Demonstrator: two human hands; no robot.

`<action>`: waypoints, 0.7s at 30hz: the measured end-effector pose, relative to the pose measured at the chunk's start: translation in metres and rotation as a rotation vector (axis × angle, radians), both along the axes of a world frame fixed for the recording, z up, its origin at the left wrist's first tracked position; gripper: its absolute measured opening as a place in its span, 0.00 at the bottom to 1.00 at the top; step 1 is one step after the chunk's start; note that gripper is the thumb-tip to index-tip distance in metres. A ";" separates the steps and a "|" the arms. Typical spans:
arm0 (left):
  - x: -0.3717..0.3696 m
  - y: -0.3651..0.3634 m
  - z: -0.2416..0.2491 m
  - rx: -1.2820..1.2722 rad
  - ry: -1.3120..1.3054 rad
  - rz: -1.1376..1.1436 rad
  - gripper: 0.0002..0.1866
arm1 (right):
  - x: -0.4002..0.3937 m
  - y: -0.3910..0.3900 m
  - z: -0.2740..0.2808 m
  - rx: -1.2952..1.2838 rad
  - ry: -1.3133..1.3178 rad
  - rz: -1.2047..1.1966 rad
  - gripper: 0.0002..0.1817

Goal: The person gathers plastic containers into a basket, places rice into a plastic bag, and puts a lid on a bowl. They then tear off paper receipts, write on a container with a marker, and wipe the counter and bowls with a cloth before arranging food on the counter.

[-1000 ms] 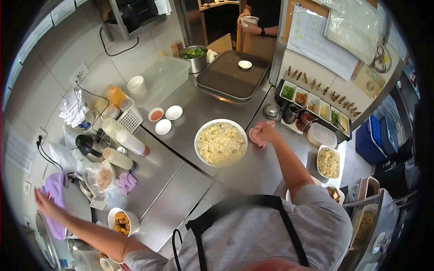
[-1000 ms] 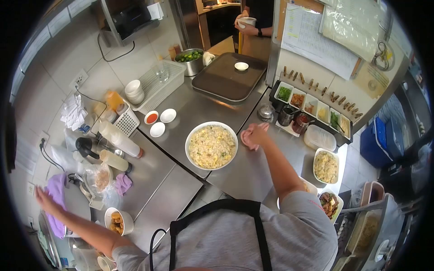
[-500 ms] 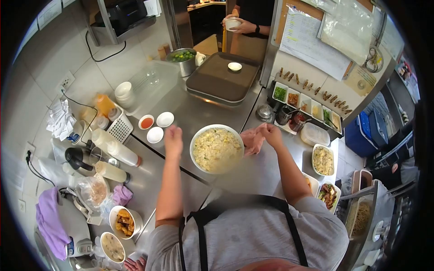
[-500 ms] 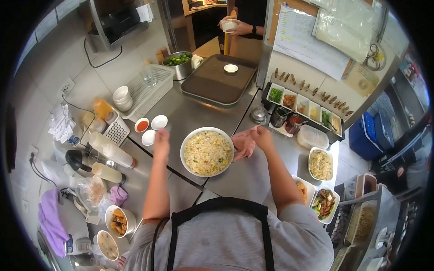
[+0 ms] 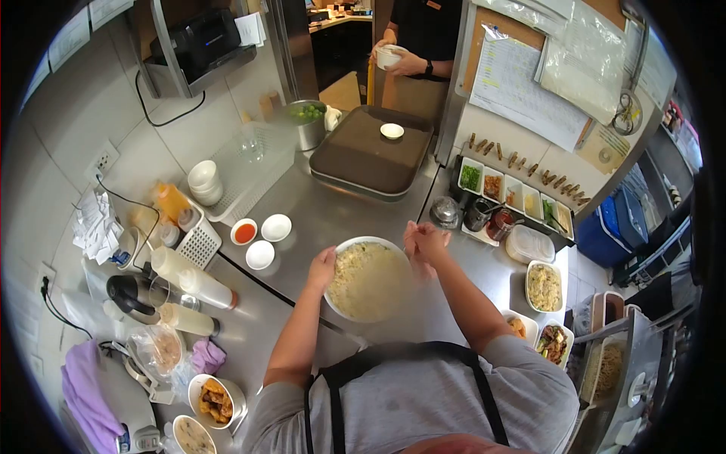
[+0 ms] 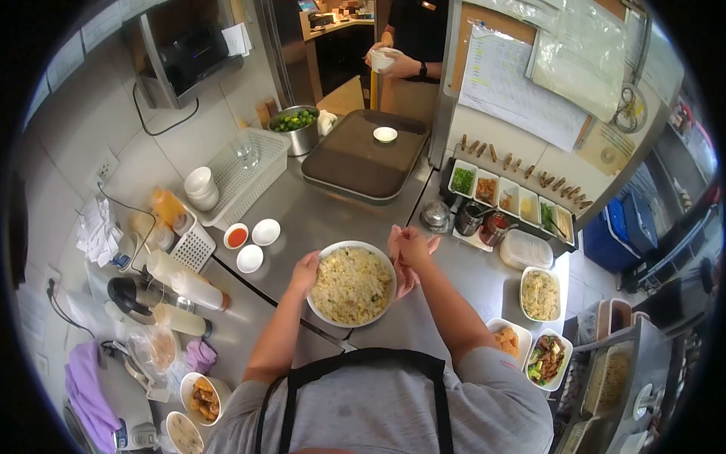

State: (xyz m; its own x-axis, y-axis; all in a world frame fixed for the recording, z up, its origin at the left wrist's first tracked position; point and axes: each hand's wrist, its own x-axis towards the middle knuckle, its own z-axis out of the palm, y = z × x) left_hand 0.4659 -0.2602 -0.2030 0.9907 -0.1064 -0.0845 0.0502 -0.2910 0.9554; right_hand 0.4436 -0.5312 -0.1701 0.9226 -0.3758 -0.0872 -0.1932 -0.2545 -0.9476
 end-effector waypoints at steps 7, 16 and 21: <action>0.004 0.006 -0.005 0.045 0.046 -0.043 0.16 | 0.044 0.062 0.046 -0.217 0.284 0.491 0.17; 0.004 0.006 -0.026 0.126 -0.058 -0.072 0.15 | 0.099 0.092 -0.006 0.107 0.012 1.343 0.19; -0.003 0.004 -0.016 0.143 -0.078 -0.046 0.14 | 0.080 0.059 -0.020 0.400 -0.123 1.200 0.23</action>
State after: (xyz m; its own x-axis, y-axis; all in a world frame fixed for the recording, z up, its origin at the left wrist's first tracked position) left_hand 0.4625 -0.2561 -0.2187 0.9892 -0.1445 -0.0251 -0.0390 -0.4243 0.9047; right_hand 0.5233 -0.4723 -0.1900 0.6735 0.7310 0.1096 0.0537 0.0994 -0.9936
